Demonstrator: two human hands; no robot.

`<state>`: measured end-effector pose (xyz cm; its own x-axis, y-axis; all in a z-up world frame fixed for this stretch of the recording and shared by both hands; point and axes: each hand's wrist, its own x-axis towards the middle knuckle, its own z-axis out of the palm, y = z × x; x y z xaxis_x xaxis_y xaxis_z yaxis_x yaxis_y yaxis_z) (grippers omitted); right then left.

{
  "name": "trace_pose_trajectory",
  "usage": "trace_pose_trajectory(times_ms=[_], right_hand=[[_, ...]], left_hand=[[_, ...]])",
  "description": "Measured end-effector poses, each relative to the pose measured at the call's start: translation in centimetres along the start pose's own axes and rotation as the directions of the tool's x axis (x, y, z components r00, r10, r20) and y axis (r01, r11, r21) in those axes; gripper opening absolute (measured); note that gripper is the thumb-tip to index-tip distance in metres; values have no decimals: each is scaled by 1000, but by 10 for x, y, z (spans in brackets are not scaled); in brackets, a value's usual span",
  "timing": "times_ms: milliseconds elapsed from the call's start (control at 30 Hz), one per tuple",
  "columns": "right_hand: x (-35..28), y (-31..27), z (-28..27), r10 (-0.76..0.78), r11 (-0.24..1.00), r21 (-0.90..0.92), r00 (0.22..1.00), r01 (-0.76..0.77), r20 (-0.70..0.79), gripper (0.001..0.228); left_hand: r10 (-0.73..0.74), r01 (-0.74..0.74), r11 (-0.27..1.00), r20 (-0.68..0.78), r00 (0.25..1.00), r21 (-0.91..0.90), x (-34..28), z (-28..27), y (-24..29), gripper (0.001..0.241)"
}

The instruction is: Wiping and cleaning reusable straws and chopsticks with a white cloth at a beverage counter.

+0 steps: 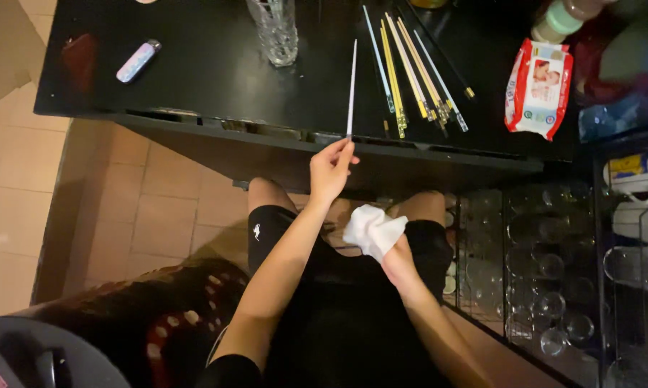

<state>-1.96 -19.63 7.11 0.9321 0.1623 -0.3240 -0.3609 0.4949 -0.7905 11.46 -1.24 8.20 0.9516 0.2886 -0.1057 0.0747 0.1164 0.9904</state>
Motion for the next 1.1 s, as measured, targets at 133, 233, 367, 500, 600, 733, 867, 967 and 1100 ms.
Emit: trace_pose_trajectory(times_ms=[133,233,367,500,600,733,867,967,1100], right_hand=[[10,11,-17,93,995,-25,994,-92,50,43],[14,0,-16,84,996,20,994,-86,75,45],[15,14,-28,139,989,46,990,-140,12,44],[13,21,-30,147,982,119,989,-146,1,44],[12,18,-27,151,978,144,989,-149,1,43],[17,17,-31,150,978,142,989,-150,11,41],[18,28,-42,176,976,132,984,-172,-20,40],[19,33,-47,159,971,170,986,-167,58,38],[20,28,-43,132,973,168,980,-156,149,44]], left_hand=[[-52,26,988,168,984,150,13,-6,36,34],[227,-279,868,171,959,412,27,-22,64,28],[327,-343,935,154,932,88,81,-40,100,44],[348,-336,932,83,934,-134,121,-51,169,65],[293,-261,934,105,950,-245,138,-52,203,59],[286,-232,920,136,949,-316,158,-49,204,39],[385,-342,887,89,918,-309,156,-46,211,29],[582,-550,797,78,809,-250,115,-39,237,24],[707,-703,704,195,680,-100,20,-32,255,20]])
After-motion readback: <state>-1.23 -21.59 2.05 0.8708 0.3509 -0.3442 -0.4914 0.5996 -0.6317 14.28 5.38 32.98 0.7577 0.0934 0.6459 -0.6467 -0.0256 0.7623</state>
